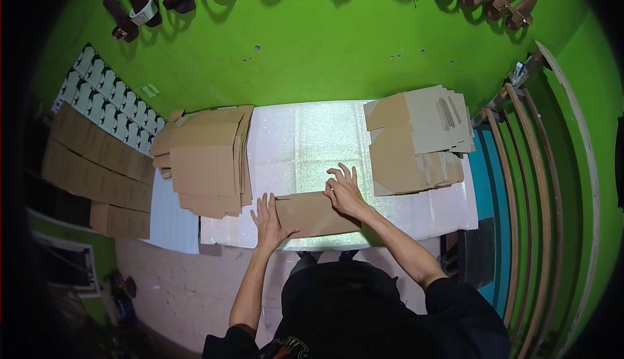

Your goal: Fold flat cardboard sheets into structured shoe boxes for packaging.

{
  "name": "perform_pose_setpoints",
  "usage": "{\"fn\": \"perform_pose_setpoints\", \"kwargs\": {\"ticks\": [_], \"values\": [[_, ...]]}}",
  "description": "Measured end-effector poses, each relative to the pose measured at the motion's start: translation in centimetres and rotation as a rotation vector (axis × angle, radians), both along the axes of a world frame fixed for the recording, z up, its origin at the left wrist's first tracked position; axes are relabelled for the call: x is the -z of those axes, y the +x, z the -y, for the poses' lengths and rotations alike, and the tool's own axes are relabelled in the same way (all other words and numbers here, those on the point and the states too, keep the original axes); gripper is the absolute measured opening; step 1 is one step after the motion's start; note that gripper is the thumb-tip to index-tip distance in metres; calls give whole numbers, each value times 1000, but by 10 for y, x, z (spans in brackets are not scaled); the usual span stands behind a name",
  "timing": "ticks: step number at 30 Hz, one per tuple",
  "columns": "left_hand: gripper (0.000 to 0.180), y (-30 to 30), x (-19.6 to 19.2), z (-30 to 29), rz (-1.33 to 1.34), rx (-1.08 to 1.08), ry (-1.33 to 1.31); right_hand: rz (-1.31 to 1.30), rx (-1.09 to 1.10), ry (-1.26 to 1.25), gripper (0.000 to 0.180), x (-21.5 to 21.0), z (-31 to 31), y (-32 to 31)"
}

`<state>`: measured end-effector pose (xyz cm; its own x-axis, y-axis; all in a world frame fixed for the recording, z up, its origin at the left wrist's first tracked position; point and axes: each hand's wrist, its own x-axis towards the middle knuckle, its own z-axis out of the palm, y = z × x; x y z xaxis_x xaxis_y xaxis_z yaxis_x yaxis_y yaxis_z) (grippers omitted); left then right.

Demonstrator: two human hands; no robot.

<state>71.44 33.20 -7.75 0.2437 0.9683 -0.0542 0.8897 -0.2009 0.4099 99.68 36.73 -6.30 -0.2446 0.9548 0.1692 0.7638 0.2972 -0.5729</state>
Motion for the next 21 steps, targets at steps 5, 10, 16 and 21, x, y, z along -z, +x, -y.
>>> {"fn": "perform_pose_setpoints", "kwargs": {"ticks": [5, 10, 16, 21], "values": [[102, -3, -32, 35, 136, -63, 167, -41, -125, 209, 13, -47, 44, -1], [86, -3, -39, 79, 119, -106, 190, -51, -201, 227, 17, -50, 92, 6], [64, -10, -29, 122, 238, -121, 171, -84, -220, 117, 17, -51, 142, -5], [65, -31, -21, 140, 206, -57, 133, -66, -234, 26, 17, -38, 173, -18]]}}
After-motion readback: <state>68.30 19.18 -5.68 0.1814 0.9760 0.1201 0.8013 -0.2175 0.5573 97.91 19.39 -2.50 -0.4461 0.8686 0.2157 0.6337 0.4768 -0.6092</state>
